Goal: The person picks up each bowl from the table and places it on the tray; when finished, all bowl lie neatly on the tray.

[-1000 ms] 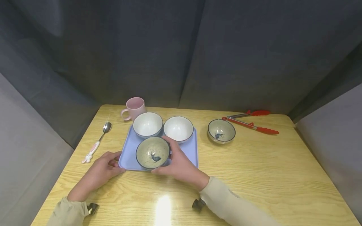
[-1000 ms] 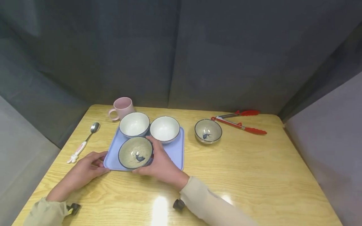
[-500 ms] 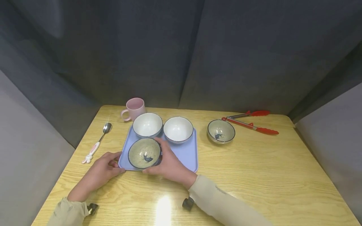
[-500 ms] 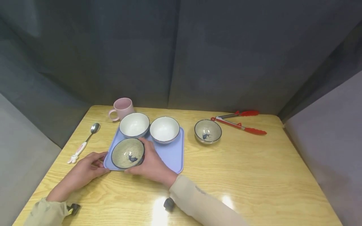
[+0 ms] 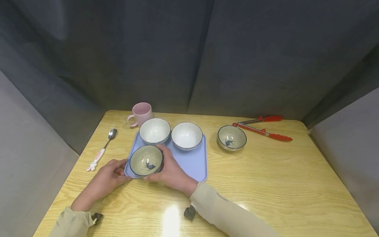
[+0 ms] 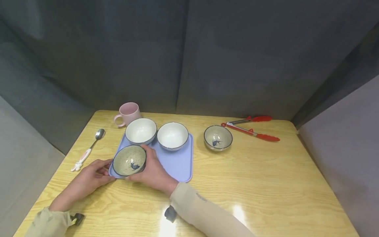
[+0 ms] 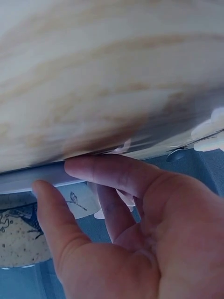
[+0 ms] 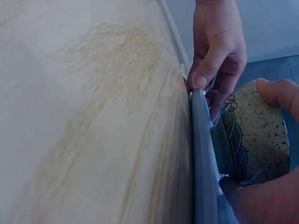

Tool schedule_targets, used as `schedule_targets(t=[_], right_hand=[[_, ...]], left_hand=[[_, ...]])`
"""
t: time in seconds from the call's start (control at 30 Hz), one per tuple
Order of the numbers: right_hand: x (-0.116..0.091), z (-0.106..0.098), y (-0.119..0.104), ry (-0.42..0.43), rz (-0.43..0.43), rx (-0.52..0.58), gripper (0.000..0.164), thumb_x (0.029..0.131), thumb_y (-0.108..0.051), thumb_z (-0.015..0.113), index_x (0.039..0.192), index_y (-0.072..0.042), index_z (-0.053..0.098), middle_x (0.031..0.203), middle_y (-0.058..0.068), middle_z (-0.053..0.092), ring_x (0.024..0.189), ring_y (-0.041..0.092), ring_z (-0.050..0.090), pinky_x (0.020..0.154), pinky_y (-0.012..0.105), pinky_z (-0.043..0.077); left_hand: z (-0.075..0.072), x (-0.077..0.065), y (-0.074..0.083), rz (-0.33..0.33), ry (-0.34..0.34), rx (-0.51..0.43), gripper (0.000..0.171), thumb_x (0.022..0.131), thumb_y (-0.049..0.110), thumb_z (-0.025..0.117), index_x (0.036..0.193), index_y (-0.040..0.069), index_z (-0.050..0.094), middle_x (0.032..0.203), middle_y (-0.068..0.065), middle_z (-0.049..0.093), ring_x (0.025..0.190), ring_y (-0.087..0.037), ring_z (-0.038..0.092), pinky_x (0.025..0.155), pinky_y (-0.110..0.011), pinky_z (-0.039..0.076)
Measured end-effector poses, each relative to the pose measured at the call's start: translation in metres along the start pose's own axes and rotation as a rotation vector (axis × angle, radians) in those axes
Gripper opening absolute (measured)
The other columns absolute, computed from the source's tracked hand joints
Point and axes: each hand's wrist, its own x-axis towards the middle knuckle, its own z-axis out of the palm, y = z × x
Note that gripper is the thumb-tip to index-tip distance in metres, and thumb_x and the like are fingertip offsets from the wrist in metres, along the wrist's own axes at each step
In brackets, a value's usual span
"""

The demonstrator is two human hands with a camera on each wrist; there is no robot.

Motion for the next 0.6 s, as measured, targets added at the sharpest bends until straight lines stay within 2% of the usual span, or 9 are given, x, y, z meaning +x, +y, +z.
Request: schedule_targets(t=[0.2, 0.6], right_hand=[[0.0037, 0.0049, 0.0041, 0.007, 0.005, -0.003, 0.125, 0.074, -0.023, 0.103, 0.174, -0.017, 0.028, 0.173, 0.013, 0.040, 0.161, 0.027, 0.045, 0.138, 0.050, 0.032], [0.0085, 0.0070, 0.0074, -0.006, 0.020, 0.014, 0.126, 0.077, -0.020, 0.103, 0.175, -0.017, 0.025, 0.175, 0.014, 0.037, 0.165, 0.028, 0.040, 0.139, 0.050, 0.029]], left_hand=[[0.0001, -0.0006, 0.0015, -0.001, 0.002, -0.005, 0.073, 0.096, 0.014, 0.090, 0.156, -0.011, 0.056, 0.129, -0.016, 0.071, 0.103, -0.015, 0.069, 0.081, -0.020, 0.059], [0.0000, -0.0004, 0.0007, -0.003, 0.000, 0.004, 0.073, 0.096, 0.015, 0.089, 0.156, -0.011, 0.056, 0.131, -0.017, 0.070, 0.106, -0.018, 0.071, 0.083, -0.020, 0.059]])
